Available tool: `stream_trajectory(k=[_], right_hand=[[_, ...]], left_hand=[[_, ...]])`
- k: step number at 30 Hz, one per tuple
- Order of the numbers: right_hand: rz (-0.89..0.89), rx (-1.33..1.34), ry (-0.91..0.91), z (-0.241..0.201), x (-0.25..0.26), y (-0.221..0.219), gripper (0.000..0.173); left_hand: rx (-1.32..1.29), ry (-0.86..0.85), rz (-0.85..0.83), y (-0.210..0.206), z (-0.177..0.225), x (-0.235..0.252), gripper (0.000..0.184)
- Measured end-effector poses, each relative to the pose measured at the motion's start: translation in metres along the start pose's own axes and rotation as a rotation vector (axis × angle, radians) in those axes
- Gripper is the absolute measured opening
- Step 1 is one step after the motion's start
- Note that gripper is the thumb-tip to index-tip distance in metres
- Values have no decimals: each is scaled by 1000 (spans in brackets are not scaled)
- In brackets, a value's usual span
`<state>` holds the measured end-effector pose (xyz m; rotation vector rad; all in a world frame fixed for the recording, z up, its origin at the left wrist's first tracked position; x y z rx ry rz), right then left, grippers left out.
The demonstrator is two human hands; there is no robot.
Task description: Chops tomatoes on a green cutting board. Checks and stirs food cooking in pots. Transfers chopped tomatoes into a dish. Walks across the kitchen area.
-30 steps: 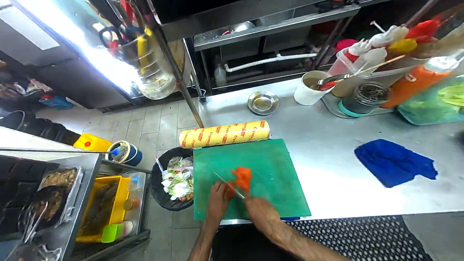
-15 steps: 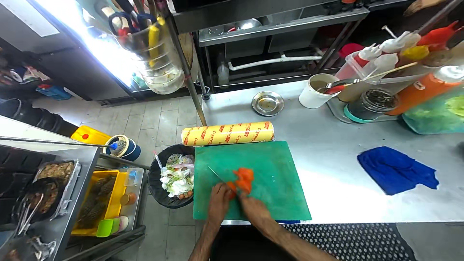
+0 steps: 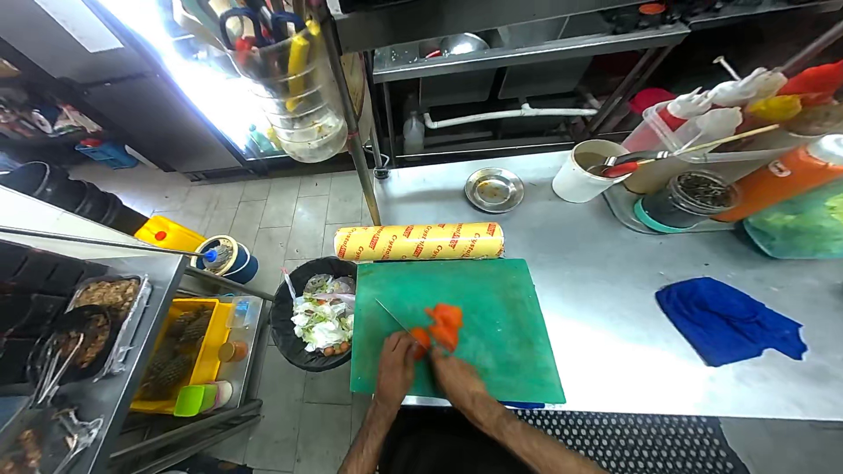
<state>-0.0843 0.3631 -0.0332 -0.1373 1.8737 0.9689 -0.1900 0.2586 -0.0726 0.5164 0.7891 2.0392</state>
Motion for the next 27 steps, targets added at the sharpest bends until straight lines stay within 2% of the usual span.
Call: stream_trajectory(k=[4, 6, 10, 12, 16, 18, 23, 27], right_hand=[[-72, -84, -35, -13, -48, 29, 38], [-95, -88, -48, -13, -61, 28, 38], [-15, -23, 0, 1, -13, -4, 34], [-4, -24, 8, -1, -1, -5, 34], [-66, -78, -20, -13, -34, 22, 38], [-98, -99, -40, -15, -53, 22, 38], [16, -70, -5, -3, -4, -7, 35], [-28, -91, 19, -12, -11, 7, 35]], left_hand=[[36, 47, -16, 0, 0, -2, 19], [47, 67, 10, -2, -1, -6, 17], [31, 41, 46, -2, -1, -10, 17], [35, 19, 30, -1, -4, -10, 18], [59, 20, 8, 0, -8, -8, 19], [68, 31, 11, -2, -8, -14, 19], [43, 9, 29, -3, -10, -14, 20], [47, 0, 8, -2, -15, -18, 20]])
Point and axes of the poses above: each hand's wrist, its own x-axis towards the middle knuckle, its own y-axis out of the back of the hand, z = x × y, the point moved 4 cm from there along x, towards the middle knuckle, and after that the axes turned 8 degrees about -z, right-handed, at the moved point
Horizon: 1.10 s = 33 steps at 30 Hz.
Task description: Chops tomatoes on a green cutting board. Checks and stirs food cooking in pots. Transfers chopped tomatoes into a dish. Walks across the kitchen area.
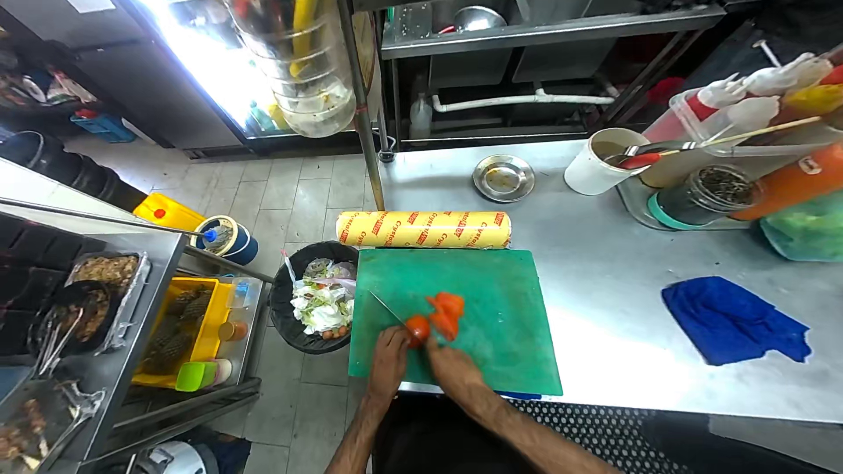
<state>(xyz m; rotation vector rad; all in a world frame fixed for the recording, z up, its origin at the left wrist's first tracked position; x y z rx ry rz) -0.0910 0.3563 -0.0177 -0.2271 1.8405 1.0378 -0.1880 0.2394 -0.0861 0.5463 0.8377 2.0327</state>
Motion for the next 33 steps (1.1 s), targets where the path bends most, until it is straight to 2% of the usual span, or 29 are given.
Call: stream_trajectory(k=[3, 5, 9, 12, 18, 20, 24, 28, 33], right_hand=[[-84, -48, -38, -5, -38, 13, 37], [-113, -56, -64, -2, -45, 9, 39], [6, 18, -1, 3, 5, -15, 35], [20, 8, 11, -5, 11, -11, 33], [-149, -81, -90, -10, -60, 17, 39], [-138, -73, -97, -2, -49, 5, 39], [-11, -11, -8, 6, 6, -21, 36], [-17, 17, 57, 9, 17, -15, 35], [26, 70, 159, 33, 24, 5, 52]], left_hand=[[16, -9, 4, 0, -1, 0, 19], [16, -16, 18, 0, 0, 0, 18], [-12, -14, 35, -2, -2, -1, 19], [15, -22, 20, 1, -2, -4, 19], [53, -36, 16, 4, -1, -3, 18], [49, -43, 28, 3, -2, -3, 19], [31, -39, 31, 0, -3, -3, 19], [30, -62, 26, 2, -4, -4, 20], [15, -4, -31, 6, -12, -3, 22]])
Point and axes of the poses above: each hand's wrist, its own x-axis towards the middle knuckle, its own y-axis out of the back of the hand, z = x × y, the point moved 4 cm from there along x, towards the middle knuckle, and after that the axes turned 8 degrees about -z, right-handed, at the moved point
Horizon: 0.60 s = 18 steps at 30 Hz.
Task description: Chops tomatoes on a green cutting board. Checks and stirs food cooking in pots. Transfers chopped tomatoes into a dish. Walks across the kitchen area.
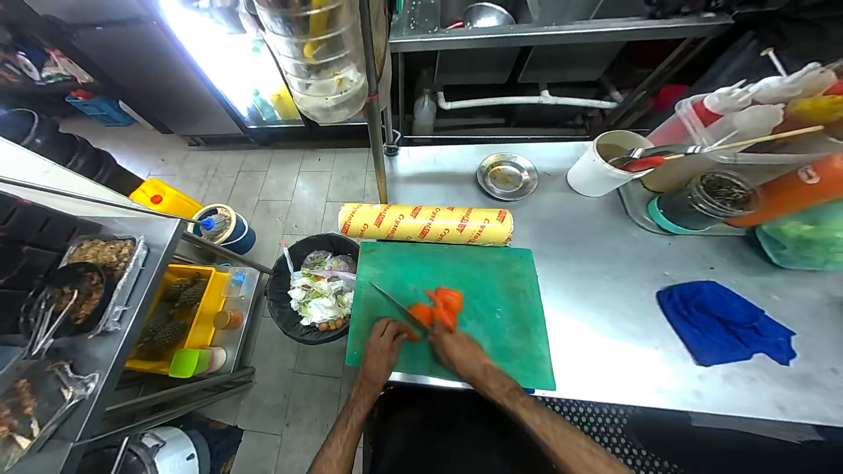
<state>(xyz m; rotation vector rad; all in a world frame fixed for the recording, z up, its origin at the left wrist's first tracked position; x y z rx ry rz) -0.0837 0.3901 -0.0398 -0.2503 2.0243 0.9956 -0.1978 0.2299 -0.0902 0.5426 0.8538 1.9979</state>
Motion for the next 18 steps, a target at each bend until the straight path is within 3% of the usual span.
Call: stream_trajectory(k=[3, 6, 12, 18], right_hand=[[2, 31, 23, 3, -3, 9, 51], [-2, 39, 25, 1, -5, 12, 51], [-51, -14, 8, -20, -25, 11, 50], [-94, -35, -77, -27, -36, -10, 44]], left_hand=[[-37, 7, -119, 1, -4, 5, 33], [-18, -51, -188, 6, -6, 8, 25], [41, 141, -89, 16, -8, 1, 24], [80, 148, -116, 14, -4, 3, 23]])
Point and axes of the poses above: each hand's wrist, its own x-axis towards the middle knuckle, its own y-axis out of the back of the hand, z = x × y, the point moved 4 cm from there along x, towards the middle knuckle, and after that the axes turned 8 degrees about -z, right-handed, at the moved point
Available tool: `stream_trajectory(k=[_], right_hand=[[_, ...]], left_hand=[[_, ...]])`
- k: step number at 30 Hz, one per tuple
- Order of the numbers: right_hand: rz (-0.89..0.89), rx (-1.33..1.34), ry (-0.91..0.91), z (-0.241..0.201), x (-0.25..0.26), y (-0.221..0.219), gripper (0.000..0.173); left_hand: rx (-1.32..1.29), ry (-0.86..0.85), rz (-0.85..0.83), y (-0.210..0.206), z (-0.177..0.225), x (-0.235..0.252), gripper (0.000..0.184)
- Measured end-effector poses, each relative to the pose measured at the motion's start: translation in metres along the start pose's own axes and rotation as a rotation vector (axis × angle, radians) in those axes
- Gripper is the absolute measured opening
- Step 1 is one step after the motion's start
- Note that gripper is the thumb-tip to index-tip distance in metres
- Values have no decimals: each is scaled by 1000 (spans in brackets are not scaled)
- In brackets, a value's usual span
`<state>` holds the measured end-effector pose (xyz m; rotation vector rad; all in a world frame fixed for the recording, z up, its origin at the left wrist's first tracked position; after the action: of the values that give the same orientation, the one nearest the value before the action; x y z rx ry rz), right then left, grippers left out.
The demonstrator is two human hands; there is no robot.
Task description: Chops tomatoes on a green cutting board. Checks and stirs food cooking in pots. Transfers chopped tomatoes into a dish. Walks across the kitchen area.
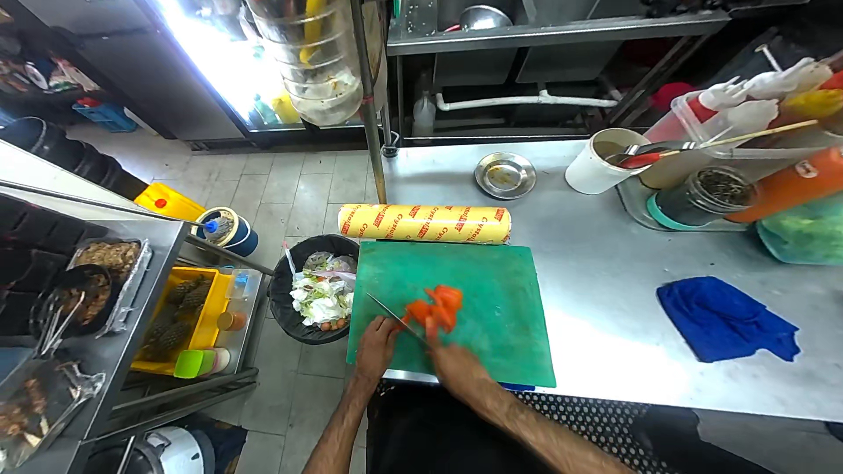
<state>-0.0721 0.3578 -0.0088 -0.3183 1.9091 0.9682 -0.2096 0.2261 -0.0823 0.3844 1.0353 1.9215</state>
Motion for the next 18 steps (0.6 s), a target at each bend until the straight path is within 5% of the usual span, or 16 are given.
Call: stream_trajectory(k=[11, 18], right_hand=[[-72, -79, 25, 109, -30, -33, 49], [182, 111, 191, 123, -40, -10, 52]], left_hand=[[118, 70, 1, 19, -15, 14, 29], [143, 152, 155, 88, -70, 62, 28]])
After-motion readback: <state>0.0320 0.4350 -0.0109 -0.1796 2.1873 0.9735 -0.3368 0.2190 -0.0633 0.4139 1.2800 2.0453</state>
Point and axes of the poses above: each hand's wrist, its own x-axis towards the middle knuckle, its own y-axis out of the back of the hand, z = x × y, the point moved 4 cm from there along x, towards the middle knuckle, and after that the axes turned 8 degrees about -z, right-handed, at the moved point
